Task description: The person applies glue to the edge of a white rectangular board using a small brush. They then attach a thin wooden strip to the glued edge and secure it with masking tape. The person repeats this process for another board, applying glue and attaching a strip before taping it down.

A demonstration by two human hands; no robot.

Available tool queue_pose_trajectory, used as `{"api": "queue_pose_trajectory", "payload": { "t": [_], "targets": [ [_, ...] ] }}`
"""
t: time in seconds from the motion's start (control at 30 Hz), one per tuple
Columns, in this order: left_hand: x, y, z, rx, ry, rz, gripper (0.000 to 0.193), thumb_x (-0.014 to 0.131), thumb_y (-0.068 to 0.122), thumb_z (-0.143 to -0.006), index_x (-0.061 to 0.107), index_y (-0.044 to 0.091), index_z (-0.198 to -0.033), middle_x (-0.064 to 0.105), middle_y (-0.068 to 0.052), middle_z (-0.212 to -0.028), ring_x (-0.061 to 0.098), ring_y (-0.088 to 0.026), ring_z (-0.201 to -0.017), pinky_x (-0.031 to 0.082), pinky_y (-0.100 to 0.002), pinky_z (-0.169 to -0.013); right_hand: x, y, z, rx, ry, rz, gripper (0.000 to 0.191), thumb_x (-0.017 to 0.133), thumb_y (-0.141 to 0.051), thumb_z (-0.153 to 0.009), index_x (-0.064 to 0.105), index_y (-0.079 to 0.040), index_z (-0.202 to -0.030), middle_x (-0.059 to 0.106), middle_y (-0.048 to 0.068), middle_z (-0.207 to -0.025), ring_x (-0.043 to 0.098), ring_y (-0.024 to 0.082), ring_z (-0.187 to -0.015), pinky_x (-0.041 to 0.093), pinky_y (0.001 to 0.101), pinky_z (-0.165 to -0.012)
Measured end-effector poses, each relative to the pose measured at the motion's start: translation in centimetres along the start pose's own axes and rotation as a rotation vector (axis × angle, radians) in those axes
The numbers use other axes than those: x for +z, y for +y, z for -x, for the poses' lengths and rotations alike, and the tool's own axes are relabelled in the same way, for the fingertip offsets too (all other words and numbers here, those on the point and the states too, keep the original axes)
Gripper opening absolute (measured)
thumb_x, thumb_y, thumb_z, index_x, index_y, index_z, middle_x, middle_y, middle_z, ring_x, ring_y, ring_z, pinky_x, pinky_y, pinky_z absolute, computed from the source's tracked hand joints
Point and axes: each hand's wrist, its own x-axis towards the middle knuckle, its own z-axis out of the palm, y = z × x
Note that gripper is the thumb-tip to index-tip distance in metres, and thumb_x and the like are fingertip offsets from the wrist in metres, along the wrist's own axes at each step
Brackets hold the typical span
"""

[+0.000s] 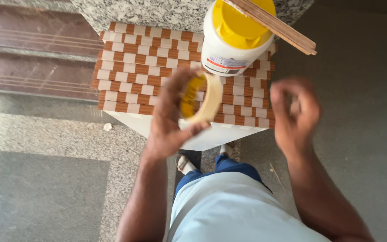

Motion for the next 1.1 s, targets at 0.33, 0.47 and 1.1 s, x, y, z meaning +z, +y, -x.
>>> {"api": "queue_pose_trajectory", "payload": {
  "t": [0.33, 0.47, 1.1],
  "targets": [
    [8.6, 3.7, 0.4, -0.123, -0.351, -0.199, 0.105, 0.093, 0.017, -0.079, 0.031, 0.007, -0.163, 0.041, -0.014, -0.166, 0.038, -0.029, -0.159, 0.030, -0.046, -0.141, -5.0, -2.5, 0.6, 0.300, -0.538, -0.884, 0.109, 0.088, -0.046, -0.090, 0.025, -0.004, -0.168, 0.045, 0.016, -0.161, 0.054, 0.024, -0.142, 0.046, 0.0408, -0.122],
    [14.3, 1.4, -0.4, -0.051, -0.360, -0.349, 0.105, 0.092, 0.014, -0.079, 0.030, 0.007, -0.164, 0.042, -0.016, -0.164, 0.037, -0.032, -0.158, 0.024, -0.050, -0.141, -9.8, 2.0, 1.7, 0.415, -0.548, -0.995, 0.113, 0.091, -0.042, -0.088, 0.020, -0.003, -0.166, 0.046, 0.019, -0.159, 0.057, 0.031, -0.143, 0.048, 0.0519, -0.127],
    [47.1, -14.7, -20.3, -0.046, -0.438, -0.575, 0.106, 0.085, 0.002, -0.064, 0.037, 0.011, -0.158, 0.043, -0.019, -0.158, 0.034, -0.041, -0.153, 0.042, -0.052, -0.122, -36.7, 23.5, -5.5, 0.590, -0.178, -1.365, 0.084, 0.070, -0.047, -0.096, 0.028, -0.018, -0.162, 0.040, 0.010, -0.156, 0.043, 0.031, -0.145, 0.047, 0.0496, -0.111]
  ]
}}
